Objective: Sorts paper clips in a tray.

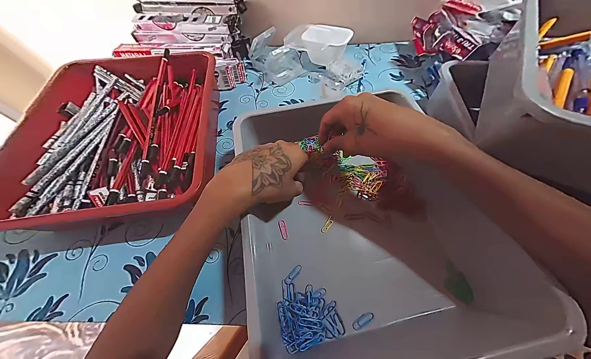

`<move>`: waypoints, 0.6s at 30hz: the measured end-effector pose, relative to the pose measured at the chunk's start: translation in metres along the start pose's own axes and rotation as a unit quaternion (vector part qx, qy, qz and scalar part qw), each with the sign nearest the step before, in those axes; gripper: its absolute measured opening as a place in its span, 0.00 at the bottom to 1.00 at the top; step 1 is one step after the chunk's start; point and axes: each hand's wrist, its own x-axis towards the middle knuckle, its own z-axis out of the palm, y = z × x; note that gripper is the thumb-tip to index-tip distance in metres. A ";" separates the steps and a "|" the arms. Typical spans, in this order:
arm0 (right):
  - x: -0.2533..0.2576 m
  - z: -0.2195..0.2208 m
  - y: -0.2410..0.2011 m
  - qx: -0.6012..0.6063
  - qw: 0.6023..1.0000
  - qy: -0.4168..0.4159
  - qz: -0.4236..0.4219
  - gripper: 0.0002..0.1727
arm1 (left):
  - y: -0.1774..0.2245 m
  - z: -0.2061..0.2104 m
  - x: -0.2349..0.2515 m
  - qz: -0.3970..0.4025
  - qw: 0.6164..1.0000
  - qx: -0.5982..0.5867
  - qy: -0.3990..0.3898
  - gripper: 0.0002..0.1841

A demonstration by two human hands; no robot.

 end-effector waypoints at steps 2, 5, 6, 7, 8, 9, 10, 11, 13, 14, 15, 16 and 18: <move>0.001 0.000 0.002 0.003 1.000 -0.001 0.002 0.05 | -0.002 -0.003 -0.003 0.044 0.997 -0.053 0.022 0.03; -0.001 0.000 -0.001 0.000 1.000 0.000 0.002 0.05 | -0.004 -0.011 -0.015 0.161 0.969 -0.190 -0.014 0.02; -0.004 0.002 -0.009 -0.008 1.000 -0.003 0.015 0.06 | -0.003 -0.012 -0.020 0.202 0.949 -0.233 -0.070 0.03; -0.011 0.004 -0.023 -0.018 0.999 -0.014 0.045 0.08 | -0.002 -0.011 -0.025 0.237 0.926 -0.264 -0.127 0.04; -0.015 0.006 -0.032 -0.026 0.997 -0.021 0.064 0.09 | 0.000 -0.009 -0.027 0.257 0.909 -0.282 -0.167 0.06; -0.017 0.008 -0.033 -0.028 0.997 -0.022 0.066 0.10 | 0.001 -0.007 -0.027 0.266 0.900 -0.293 -0.185 0.06; -0.016 0.009 -0.028 -0.023 0.998 -0.020 0.053 0.10 | 0.002 -0.007 -0.025 0.267 0.896 -0.305 -0.182 0.08; -0.014 0.008 -0.023 -0.012 0.999 -0.020 0.040 0.10 | 0.001 -0.009 -0.021 0.263 0.895 -0.320 -0.166 0.09; -0.005 0.002 -0.005 0.061 0.997 -0.037 -0.002 0.09 | -0.001 -0.012 -0.016 0.220 0.913 -0.336 -0.074 0.12; -0.001 0.000 0.000 0.105 0.993 -0.048 -0.015 0.09 | 0.000 -0.012 -0.015 0.165 0.930 -0.329 -0.007 0.12; -0.001 0.001 0.000 0.137 0.989 -0.049 -0.014 0.08 | 0.001 -0.012 -0.013 0.103 0.946 -0.301 0.061 0.10; -0.002 0.002 -0.005 0.156 0.987 -0.036 -0.006 0.07 | 0.001 -0.012 -0.010 0.043 0.957 -0.262 0.113 0.07; -0.001 0.001 -0.009 0.192 0.981 -0.029 0.007 0.08 | 0.001 -0.010 -0.004 -0.033 0.962 -0.216 0.162 0.11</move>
